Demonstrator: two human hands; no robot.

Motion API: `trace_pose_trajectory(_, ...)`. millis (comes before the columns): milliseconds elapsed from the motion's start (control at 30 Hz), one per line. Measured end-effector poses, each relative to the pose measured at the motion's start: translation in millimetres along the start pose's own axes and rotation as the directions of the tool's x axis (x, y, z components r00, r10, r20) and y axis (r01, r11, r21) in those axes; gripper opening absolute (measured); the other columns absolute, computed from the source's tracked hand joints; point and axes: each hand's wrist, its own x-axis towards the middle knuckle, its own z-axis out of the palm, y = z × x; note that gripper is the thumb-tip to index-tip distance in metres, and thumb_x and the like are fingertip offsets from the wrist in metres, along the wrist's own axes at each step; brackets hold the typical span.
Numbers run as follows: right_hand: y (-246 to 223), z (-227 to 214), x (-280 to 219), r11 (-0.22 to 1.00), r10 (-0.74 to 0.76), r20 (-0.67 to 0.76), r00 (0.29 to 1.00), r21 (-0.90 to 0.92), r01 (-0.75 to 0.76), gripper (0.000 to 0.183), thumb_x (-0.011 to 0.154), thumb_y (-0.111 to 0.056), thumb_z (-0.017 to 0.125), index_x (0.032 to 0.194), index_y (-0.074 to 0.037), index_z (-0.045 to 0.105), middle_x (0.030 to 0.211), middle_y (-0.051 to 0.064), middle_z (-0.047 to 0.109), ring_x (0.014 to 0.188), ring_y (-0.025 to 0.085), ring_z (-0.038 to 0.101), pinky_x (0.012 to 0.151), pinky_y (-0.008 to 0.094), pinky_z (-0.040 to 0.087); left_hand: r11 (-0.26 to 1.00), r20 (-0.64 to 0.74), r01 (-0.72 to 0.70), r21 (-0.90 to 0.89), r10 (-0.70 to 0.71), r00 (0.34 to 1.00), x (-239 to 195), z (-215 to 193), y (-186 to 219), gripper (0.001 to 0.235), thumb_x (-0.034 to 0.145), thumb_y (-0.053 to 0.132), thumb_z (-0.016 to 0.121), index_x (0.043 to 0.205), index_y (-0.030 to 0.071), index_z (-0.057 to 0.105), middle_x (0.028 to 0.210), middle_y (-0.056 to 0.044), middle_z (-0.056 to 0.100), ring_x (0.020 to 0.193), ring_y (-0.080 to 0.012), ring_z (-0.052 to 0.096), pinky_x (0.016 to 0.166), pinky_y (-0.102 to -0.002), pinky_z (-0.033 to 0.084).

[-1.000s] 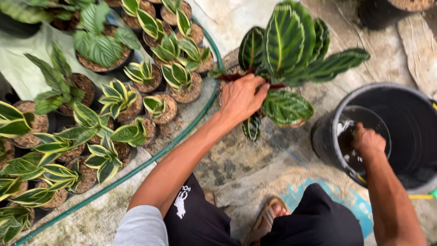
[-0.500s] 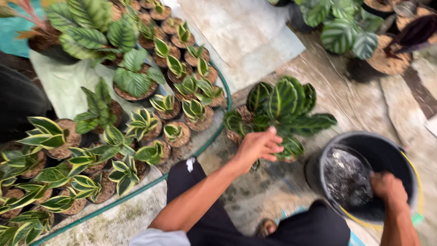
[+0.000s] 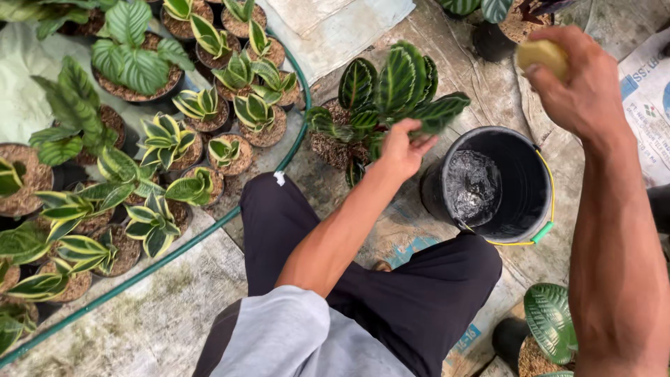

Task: The person wipes the leaves of a potted plant using a yellow sponge. They repeatedly dip the sponge into a bucket of water and wipe individual leaves on both sides, moving around the plant to reach different leaves.

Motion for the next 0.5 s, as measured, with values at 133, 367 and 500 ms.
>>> trace_pose_trajectory(133,-58.8,11.1,29.9,0.996,-0.079,0.273,0.959,-0.014,0.086,0.049,0.092,-0.011,0.069,0.141,-0.016,0.066,0.122,0.015,0.072,0.103,0.027,0.07,0.092,0.041,0.056,0.99,0.144,-0.031,-0.141,0.052,0.988,28.3,-35.4,-23.4,0.028,0.081,-0.005,0.058,0.109,-0.006,0.057,0.112,-0.018,0.063,0.102,-0.0296,0.063,0.096,-0.042,0.054)
trace_pose_trajectory(367,-54.7,123.2,32.1,0.987,-0.009,0.594,0.805,-0.121,0.101,0.036,0.08,-0.015,0.08,0.116,-0.017,0.076,0.108,0.012,0.078,0.097,0.027,0.074,0.091,0.041,0.057,0.994,0.159,0.033,-0.103,-0.017,0.987,-22.1,-82.5,2.4,0.033,0.082,-0.009,0.054,0.115,-0.007,0.056,0.109,-0.017,0.065,0.097,-0.0298,0.068,0.089,-0.041,0.059)
trace_pose_trajectory(500,-32.2,177.0,24.1,0.998,0.051,0.678,0.733,-0.019,-0.051,0.04,0.081,-0.021,0.081,0.119,-0.013,0.073,0.107,0.012,0.078,0.096,0.027,0.075,0.09,0.042,0.056,0.997,0.198,0.03,-0.072,-0.015,0.98,-49.2,-86.0,21.2,0.039,0.081,-0.012,0.053,0.12,-0.008,0.053,0.11,-0.018,0.064,0.096,-0.0301,0.069,0.087,-0.041,0.061)
